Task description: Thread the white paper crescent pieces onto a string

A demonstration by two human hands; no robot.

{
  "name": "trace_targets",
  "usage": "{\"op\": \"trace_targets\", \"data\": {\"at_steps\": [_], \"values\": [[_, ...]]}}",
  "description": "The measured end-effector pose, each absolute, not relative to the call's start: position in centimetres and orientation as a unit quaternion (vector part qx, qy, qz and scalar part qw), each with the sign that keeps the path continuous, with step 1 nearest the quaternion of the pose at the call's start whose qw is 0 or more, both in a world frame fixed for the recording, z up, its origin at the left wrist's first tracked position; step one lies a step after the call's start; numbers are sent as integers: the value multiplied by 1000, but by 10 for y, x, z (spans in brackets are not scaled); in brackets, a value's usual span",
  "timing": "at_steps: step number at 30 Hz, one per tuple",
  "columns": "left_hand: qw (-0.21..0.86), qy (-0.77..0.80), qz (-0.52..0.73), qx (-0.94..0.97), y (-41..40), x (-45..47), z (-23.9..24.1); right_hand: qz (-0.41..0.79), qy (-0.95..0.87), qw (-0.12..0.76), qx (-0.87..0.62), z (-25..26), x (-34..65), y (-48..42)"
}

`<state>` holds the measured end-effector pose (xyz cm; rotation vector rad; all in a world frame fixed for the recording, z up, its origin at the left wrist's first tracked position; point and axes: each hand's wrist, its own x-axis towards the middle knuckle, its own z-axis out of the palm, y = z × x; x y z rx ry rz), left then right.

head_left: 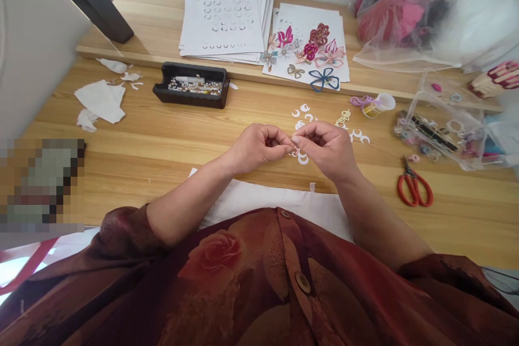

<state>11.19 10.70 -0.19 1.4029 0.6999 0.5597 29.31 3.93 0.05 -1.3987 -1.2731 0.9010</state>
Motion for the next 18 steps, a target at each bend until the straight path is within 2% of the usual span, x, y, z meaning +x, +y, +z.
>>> {"op": "trace_targets", "data": {"at_steps": [5,8,14,18], "values": [[681,331,293,584,109,112,1,494,-413,512,-569,-2,291,44],[666,358,335,562,111,112,0,519,-395,497,-573,-4,287,42],[625,394,373,561,114,114,-6,459,-460,453,-610,-4,282,36],[585,407,379,591,114,114,-10,336,-555,448,-615,3,276,29]]}}
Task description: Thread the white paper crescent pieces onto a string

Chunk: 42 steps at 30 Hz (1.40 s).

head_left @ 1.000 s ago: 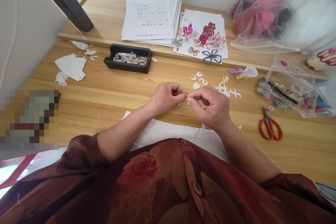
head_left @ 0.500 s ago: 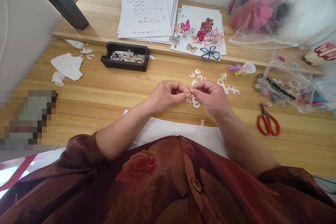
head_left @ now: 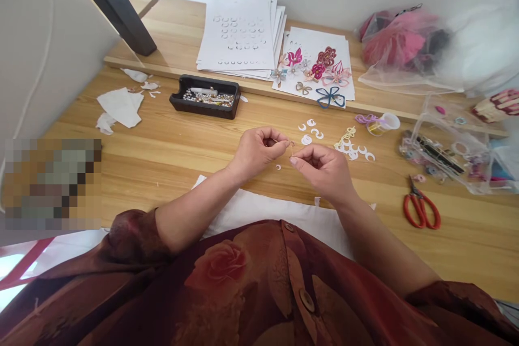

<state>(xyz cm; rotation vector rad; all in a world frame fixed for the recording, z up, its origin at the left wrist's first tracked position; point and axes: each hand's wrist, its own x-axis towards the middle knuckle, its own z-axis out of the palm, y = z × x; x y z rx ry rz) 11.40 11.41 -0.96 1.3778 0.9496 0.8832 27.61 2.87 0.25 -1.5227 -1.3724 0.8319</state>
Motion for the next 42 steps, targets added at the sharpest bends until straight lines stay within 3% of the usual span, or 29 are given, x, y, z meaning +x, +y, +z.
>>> {"op": "trace_targets", "data": {"at_steps": [4,7,17,28,42], "values": [[556,390,354,643,113,113,-9,173,-656,447,-582,9,276,24],[558,374,318,669,111,112,-7,143,-660,463,-574,11,280,25],[645,329,255,640,108,110,0,285,-566,500,-591,2,291,36],[683,373,312,545,110,111,4,538,-366,518,-556,-4,284,41],[727,387,331,461,105,118,-5,514,-368,562,-535,-6,272,35]]}}
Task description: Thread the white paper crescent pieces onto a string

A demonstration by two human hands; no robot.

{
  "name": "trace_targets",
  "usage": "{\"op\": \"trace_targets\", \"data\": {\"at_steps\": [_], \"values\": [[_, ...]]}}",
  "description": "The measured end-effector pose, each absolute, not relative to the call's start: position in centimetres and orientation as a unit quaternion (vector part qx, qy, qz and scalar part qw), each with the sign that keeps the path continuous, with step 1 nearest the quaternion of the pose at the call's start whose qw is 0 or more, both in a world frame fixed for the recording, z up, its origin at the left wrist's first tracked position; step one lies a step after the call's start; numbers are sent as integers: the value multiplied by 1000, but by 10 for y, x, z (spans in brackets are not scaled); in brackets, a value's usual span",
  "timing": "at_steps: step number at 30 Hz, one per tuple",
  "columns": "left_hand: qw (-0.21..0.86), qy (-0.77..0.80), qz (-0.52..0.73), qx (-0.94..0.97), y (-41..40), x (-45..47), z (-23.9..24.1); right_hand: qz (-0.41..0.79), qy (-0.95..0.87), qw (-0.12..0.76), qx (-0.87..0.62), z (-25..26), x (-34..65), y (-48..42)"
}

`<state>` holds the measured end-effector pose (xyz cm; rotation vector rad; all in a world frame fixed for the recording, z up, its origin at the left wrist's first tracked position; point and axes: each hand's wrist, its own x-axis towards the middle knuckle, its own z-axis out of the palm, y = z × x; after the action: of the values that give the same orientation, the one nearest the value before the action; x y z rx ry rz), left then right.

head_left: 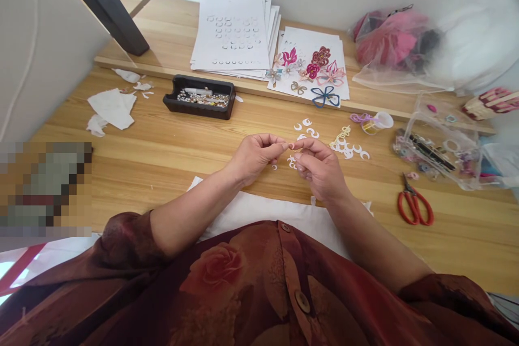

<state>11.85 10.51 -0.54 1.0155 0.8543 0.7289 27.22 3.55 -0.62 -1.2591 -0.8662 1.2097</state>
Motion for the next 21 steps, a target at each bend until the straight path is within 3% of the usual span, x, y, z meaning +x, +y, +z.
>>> {"op": "trace_targets", "data": {"at_steps": [21], "values": [[647,370,376,551,101,116,-8,417,-339,618,-573,-11,261,34]]}}
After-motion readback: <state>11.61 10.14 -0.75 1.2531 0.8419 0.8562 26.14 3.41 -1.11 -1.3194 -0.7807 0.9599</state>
